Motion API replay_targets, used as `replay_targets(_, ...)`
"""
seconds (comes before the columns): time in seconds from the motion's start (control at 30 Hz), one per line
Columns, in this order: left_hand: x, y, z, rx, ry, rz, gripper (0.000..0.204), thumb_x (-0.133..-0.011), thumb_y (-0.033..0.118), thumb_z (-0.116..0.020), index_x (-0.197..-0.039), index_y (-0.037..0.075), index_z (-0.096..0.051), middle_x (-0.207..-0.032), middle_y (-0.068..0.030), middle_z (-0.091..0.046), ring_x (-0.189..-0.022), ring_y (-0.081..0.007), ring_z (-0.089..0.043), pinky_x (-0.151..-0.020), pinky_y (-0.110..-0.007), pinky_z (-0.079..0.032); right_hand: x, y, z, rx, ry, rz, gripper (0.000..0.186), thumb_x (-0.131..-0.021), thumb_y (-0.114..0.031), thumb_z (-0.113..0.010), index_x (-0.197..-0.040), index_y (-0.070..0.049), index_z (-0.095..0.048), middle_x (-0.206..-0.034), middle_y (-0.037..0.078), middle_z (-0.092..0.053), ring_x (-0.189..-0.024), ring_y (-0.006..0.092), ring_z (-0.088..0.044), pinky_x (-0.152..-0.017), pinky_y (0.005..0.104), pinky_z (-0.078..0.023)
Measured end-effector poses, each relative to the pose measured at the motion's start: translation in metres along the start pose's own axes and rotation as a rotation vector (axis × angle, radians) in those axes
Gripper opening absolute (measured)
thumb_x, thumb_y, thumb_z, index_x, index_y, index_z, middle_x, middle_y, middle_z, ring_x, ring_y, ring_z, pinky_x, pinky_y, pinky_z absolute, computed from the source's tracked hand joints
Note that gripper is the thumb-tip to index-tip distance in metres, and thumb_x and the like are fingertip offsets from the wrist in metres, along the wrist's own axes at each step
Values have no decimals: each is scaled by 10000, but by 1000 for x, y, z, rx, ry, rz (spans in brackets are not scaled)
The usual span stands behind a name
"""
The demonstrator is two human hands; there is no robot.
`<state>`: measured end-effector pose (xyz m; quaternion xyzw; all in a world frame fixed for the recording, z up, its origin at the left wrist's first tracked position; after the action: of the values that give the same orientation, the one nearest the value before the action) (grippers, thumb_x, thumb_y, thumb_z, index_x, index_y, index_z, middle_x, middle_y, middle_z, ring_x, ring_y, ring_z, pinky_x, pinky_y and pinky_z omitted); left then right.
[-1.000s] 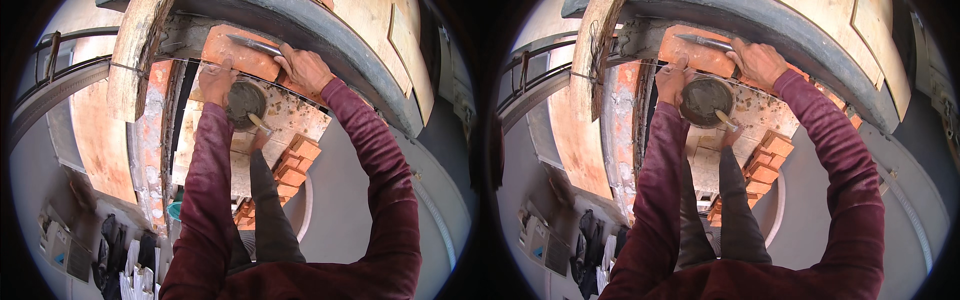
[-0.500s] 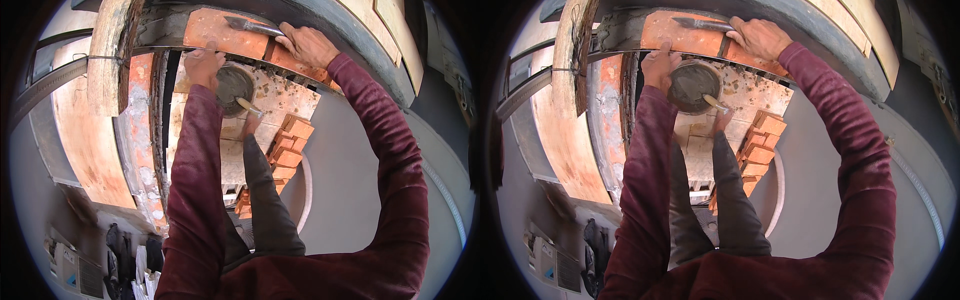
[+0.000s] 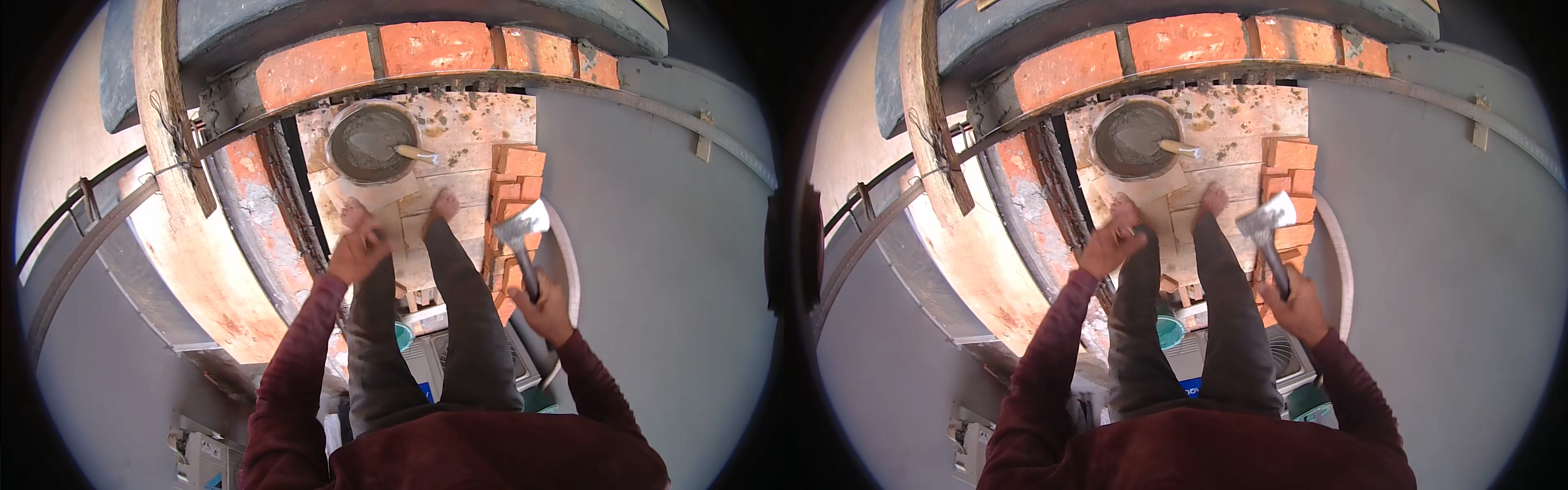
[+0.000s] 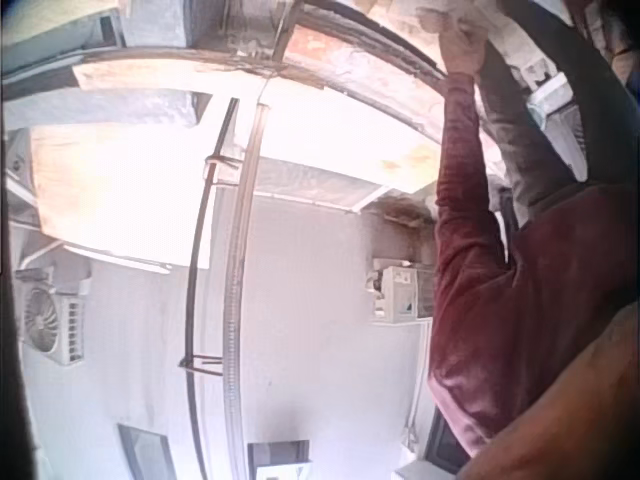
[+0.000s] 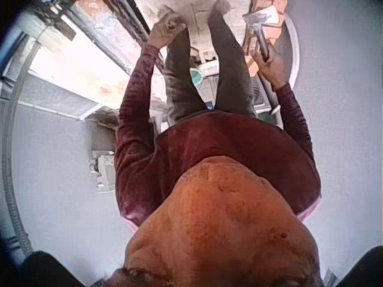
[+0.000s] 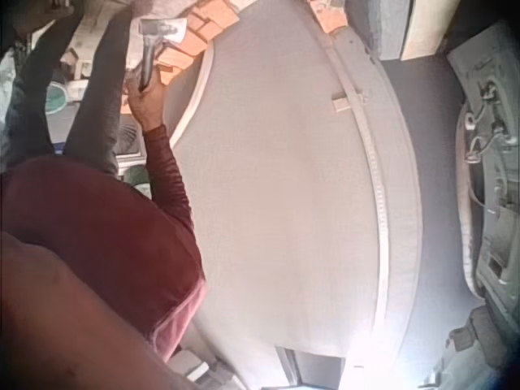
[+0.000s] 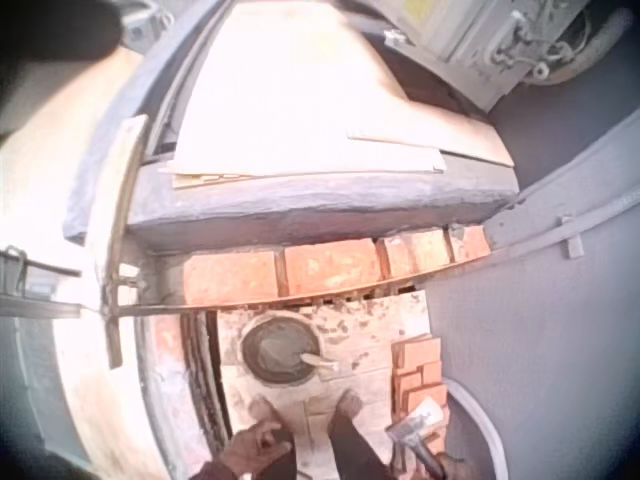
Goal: The person applies mortar to a brick wall using a trowel and places bricks onto the mortar, tapping them into place with a hammer to build a small wall section.
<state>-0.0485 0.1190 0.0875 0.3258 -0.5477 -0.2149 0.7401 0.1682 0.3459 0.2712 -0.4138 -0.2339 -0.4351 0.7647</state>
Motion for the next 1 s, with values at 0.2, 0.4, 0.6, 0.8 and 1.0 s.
replay_targets(0.2, 192, -14, -125, -422, -744, -140, 320, -786, 373, -716, -1044, 184, -706, -1318, -62, -564, -1404, -284, -324, -1127, -689, -34, 154, 97, -104, -96, -573, -365, 781, -719, -534, -780, -1133, 70, -508, -1007, 270, -628, -988, 405, -631, -836, 460, -499)
replay_targets(0.4, 197, 17, -179, -419, -927, 2, 109, -878, 216, -603, -906, 162, -693, -1113, -23, -644, -1200, -238, -527, -1167, -601, -114, 199, 161, -134, -297, -715, -262, 552, -835, -359, -677, -1172, 50, -523, -1093, 287, -621, -1037, 429, -613, -851, 470, -499)
replay_targets(0.6, 207, 44, -186, -313, -1184, -6, 95, -864, 150, -612, -920, 123, -684, -932, -68, -673, -1000, -263, -629, -1113, -504, -311, 227, 165, -101, -640, -736, -163, 396, -885, -254, -594, -1122, 61, -550, -992, 255, -646, -940, 396, -638, -829, 445, -489)
replay_targets(0.8, 90, 2, -239, -254, -1040, 247, 152, -893, 208, -651, -933, 65, -688, -891, -78, -689, -893, -244, -666, -827, -335, -525, 168, 219, -109, -757, -303, -421, 393, -928, -271, -584, -1178, 18, -493, -920, 235, -651, -876, 385, -654, -749, 447, -491)
replay_targets(1.0, -121, -79, -345, 182, -461, 545, 231, -970, 244, -588, -1139, 86, -579, -1094, -64, -636, -1007, -198, -626, -871, -381, -517, 141, 316, -181, -817, 168, -670, 316, -940, -297, -608, -990, 9, -549, -683, 124, -565, -594, 218, -512, -588, 381, -425)
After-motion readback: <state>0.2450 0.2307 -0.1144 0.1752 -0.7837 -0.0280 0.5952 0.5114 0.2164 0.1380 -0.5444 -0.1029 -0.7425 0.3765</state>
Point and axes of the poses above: each hand's wrist, its own x-axis away from the middle knuckle, its own z-axis out of the back of the hand, y = z × x, the point moved 7 cm from there along -x, towards the middle knuckle
